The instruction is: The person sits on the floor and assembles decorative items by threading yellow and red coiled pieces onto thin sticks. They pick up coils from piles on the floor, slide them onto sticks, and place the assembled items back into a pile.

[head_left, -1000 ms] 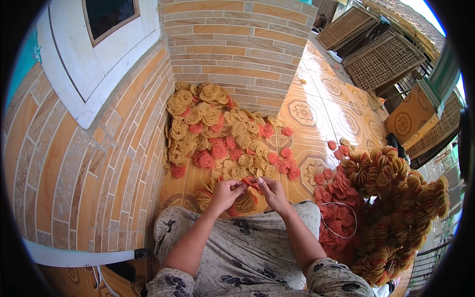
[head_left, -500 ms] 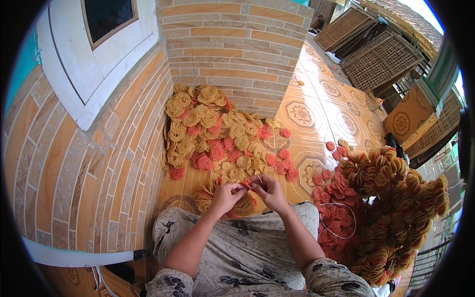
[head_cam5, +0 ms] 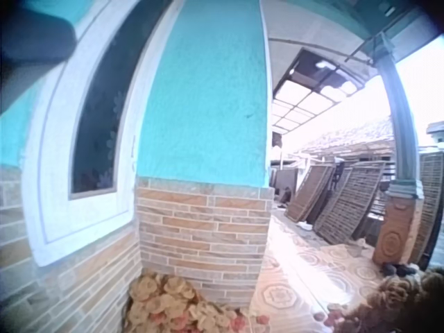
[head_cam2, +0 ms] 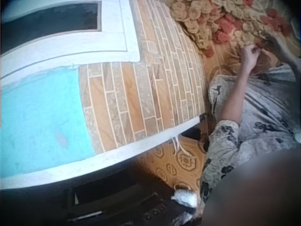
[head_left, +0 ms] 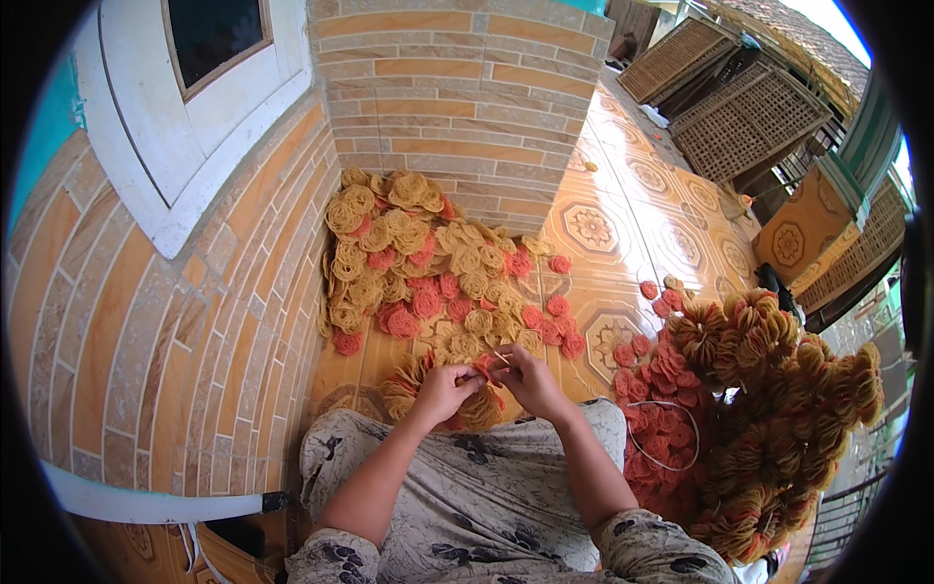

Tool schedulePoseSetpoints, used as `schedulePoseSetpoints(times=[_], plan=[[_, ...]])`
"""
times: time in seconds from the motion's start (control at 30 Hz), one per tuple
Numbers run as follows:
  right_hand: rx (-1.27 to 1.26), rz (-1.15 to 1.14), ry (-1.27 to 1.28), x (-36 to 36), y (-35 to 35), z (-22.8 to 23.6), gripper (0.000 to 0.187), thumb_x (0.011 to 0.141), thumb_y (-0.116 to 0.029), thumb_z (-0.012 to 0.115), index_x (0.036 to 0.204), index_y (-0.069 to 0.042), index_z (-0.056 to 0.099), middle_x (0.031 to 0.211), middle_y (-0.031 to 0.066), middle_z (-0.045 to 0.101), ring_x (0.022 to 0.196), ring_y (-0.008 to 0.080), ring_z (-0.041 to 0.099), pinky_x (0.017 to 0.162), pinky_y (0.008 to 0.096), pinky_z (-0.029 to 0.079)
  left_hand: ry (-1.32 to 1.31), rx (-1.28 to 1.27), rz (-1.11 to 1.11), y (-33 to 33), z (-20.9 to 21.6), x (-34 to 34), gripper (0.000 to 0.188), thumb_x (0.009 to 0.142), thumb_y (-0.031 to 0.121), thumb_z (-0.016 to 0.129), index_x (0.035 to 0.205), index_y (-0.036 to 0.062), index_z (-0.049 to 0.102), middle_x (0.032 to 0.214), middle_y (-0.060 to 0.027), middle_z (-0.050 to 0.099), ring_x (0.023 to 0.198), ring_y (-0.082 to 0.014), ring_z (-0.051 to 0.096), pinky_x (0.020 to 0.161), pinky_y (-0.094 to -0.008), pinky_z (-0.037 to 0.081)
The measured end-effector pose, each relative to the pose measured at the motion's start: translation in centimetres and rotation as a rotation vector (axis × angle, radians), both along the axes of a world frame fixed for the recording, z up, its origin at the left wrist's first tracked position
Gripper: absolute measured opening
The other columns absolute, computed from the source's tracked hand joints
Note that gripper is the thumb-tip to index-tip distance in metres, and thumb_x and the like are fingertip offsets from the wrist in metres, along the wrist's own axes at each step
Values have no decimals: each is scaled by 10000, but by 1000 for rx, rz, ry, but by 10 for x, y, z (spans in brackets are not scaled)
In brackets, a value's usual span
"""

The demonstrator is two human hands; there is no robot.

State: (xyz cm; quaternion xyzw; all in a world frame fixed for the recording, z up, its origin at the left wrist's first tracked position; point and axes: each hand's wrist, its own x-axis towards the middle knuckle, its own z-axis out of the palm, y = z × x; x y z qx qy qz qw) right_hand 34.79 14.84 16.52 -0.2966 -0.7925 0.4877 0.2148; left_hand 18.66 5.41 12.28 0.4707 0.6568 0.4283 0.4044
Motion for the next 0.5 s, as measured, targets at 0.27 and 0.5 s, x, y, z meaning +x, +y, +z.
schedulePoseSetpoints(times=[0.27,0.5], plan=[[28,33,-146,4,-1,11,250,890,-25,610,1126,-10,531,925,122,692,849,134,670,712,274,519,-16,6,-20,1,-10,-3,169,898,120,648,958,-35,678,804,-36,692,709,-67,572,656,-264,472],[12,5,-16,1,-3,10,150,904,-14,564,1047,11,527,839,145,678,776,196,685,678,300,519,-28,-82,-47,4,-11,-2,185,911,105,629,1016,-43,666,889,-48,704,788,-77,607,714,-264,490]])
